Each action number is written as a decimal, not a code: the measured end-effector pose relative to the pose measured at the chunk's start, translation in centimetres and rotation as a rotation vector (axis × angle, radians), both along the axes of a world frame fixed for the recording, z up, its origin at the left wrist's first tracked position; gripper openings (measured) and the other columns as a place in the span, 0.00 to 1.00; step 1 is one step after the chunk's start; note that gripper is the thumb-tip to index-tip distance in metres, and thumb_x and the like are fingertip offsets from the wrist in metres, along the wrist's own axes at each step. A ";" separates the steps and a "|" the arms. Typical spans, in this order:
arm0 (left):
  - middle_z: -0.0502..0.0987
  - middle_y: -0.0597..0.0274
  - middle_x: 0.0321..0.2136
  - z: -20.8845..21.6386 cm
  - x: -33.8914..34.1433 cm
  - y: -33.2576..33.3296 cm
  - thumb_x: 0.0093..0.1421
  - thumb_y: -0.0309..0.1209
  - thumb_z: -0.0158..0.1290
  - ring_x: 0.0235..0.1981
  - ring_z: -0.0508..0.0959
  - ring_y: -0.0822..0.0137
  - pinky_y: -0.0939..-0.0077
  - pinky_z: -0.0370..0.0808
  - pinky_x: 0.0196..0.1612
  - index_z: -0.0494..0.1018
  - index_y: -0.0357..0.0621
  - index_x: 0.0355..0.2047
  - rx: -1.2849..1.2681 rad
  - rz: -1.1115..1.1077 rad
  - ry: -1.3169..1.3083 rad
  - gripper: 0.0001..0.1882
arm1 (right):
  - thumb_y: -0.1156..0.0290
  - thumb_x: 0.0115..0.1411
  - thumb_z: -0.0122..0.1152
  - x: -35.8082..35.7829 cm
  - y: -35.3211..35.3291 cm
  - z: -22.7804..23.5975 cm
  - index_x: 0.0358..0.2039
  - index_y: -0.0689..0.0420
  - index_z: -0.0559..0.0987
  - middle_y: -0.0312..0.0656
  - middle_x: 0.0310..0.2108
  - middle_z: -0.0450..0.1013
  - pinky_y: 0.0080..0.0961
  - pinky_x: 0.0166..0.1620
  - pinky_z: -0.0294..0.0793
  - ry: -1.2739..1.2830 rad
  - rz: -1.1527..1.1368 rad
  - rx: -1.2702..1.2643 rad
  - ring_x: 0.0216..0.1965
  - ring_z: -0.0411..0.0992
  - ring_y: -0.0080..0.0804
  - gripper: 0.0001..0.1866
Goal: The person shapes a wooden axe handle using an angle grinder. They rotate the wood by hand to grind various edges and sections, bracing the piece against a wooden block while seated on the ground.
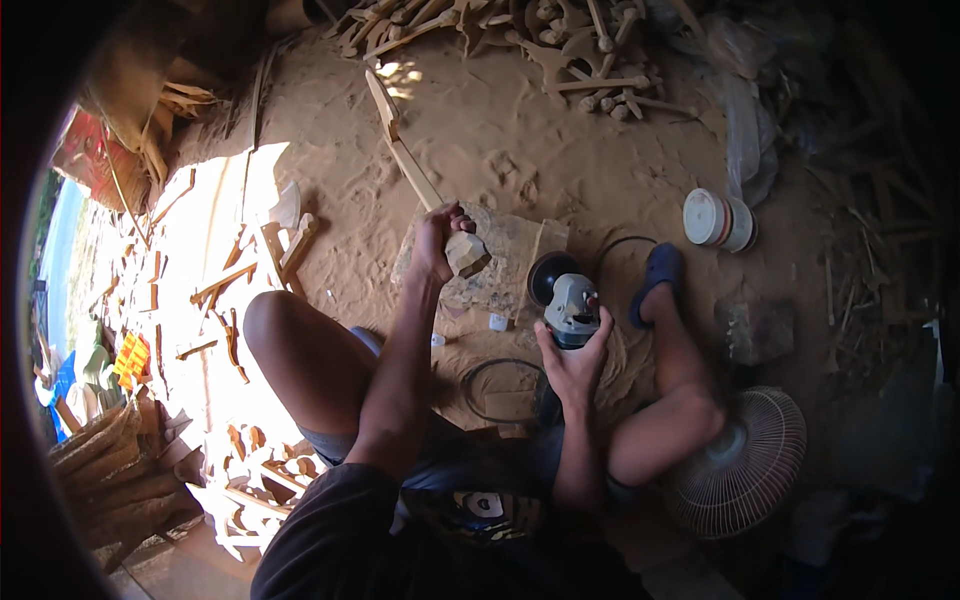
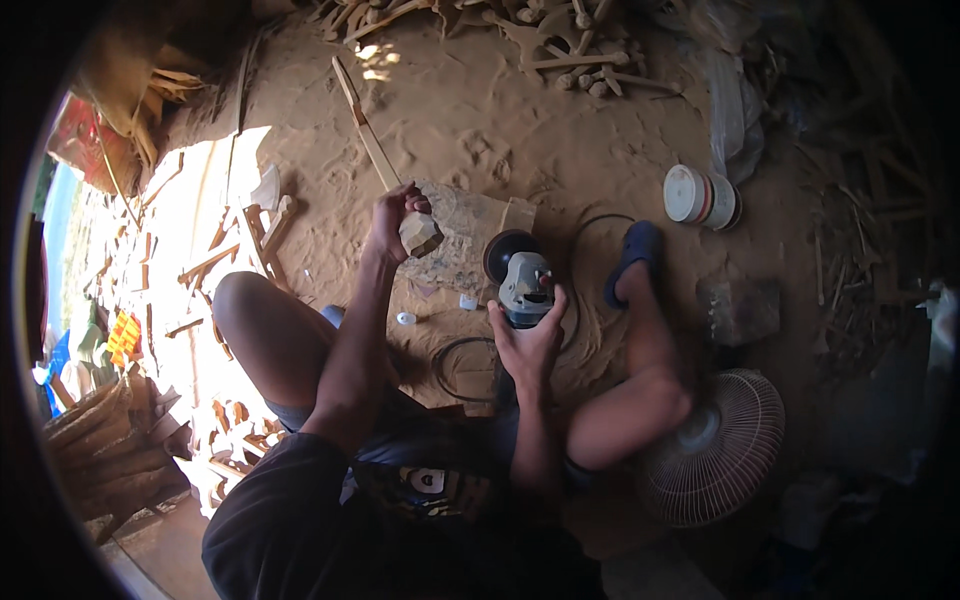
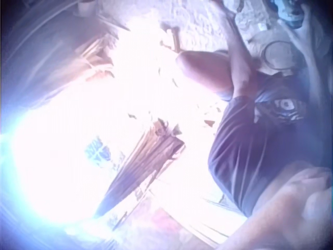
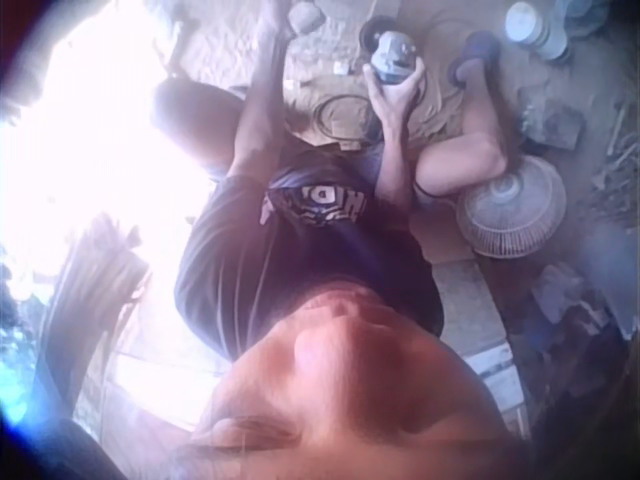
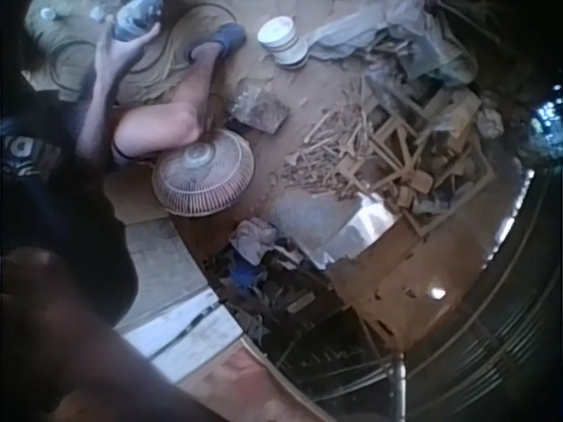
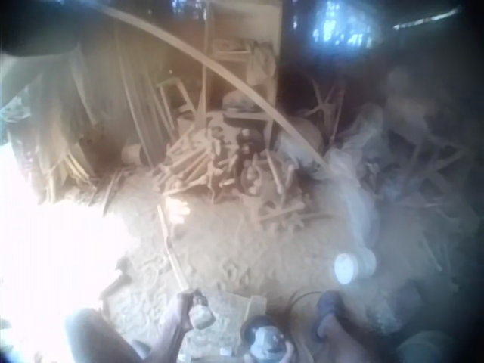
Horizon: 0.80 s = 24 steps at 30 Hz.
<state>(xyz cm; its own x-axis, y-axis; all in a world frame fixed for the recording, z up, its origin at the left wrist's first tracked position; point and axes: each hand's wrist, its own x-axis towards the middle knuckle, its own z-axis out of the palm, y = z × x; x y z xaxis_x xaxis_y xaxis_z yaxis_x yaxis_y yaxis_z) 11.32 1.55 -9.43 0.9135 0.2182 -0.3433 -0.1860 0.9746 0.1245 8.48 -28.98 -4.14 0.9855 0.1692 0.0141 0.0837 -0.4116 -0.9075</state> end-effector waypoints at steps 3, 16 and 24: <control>0.65 0.67 0.22 2.4 0.5 -1.7 0.68 0.23 0.49 0.21 0.67 0.72 0.75 0.71 0.26 0.67 0.45 0.31 0.418 0.128 0.406 0.07 | 0.59 0.52 0.83 0.0 -0.1 0.3 0.65 0.65 0.61 0.56 0.45 0.78 0.42 0.49 0.79 -0.053 0.014 0.032 0.42 0.81 0.44 0.50; 0.59 0.71 0.16 4.2 0.8 -4.1 0.64 0.25 0.52 0.14 0.61 0.73 0.73 0.60 0.17 0.61 0.50 0.23 0.577 0.122 0.467 0.14 | 0.61 0.55 0.80 -1.5 0.9 3.1 0.67 0.63 0.59 0.53 0.42 0.81 0.39 0.49 0.80 0.055 0.279 0.108 0.42 0.82 0.41 0.48; 0.59 0.72 0.16 3.8 0.5 -4.1 0.63 0.23 0.52 0.12 0.60 0.74 0.74 0.58 0.15 0.60 0.51 0.22 0.596 0.078 0.450 0.15 | 0.60 0.54 0.80 -1.7 0.8 2.9 0.67 0.65 0.59 0.56 0.43 0.82 0.40 0.48 0.81 0.017 0.269 0.075 0.43 0.84 0.44 0.49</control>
<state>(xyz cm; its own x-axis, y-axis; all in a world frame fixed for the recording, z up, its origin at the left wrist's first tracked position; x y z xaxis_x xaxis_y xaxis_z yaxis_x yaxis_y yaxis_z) 11.80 -2.59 -5.65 0.6875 0.5421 -0.4832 -0.0579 0.7042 0.7076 6.81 -28.13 -1.27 0.9054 0.4241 0.0204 0.1656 -0.3084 -0.9367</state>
